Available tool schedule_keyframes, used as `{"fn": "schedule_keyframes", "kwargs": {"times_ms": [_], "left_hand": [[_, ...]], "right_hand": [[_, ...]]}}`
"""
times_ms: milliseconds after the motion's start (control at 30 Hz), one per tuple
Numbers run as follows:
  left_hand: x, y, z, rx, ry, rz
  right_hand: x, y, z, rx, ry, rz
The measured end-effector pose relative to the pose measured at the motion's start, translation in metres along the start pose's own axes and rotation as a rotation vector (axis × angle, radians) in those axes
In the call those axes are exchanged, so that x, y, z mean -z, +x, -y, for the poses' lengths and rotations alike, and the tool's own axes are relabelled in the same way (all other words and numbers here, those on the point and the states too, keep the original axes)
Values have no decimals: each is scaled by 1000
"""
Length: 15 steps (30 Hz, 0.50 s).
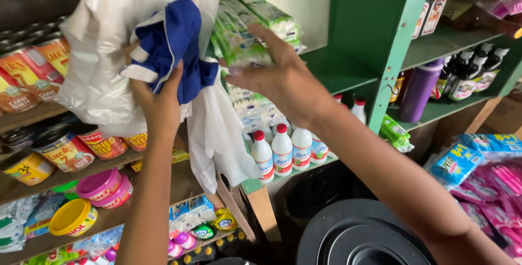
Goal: Organizing and restocking various household and grocery items like detergent and canned goods on shelves.
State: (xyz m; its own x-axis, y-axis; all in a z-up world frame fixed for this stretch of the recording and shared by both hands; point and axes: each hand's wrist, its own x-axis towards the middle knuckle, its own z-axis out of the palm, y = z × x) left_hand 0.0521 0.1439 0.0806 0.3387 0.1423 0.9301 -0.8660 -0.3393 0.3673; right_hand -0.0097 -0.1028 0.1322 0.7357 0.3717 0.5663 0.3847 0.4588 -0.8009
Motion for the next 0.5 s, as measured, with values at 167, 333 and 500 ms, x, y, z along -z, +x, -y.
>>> {"fn": "schedule_keyframes", "kwargs": {"times_ms": [167, 333, 500], "left_hand": [[-5, 1, -9, 37, 9, -20], [-10, 6, -10, 382, 10, -370], [13, -1, -14, 142, -38, -116]], "right_hand": [[26, 21, -14, 136, -488, -55], [40, 57, -6, 102, -816, -139], [71, 117, -35, 301, -1393, -120]]}}
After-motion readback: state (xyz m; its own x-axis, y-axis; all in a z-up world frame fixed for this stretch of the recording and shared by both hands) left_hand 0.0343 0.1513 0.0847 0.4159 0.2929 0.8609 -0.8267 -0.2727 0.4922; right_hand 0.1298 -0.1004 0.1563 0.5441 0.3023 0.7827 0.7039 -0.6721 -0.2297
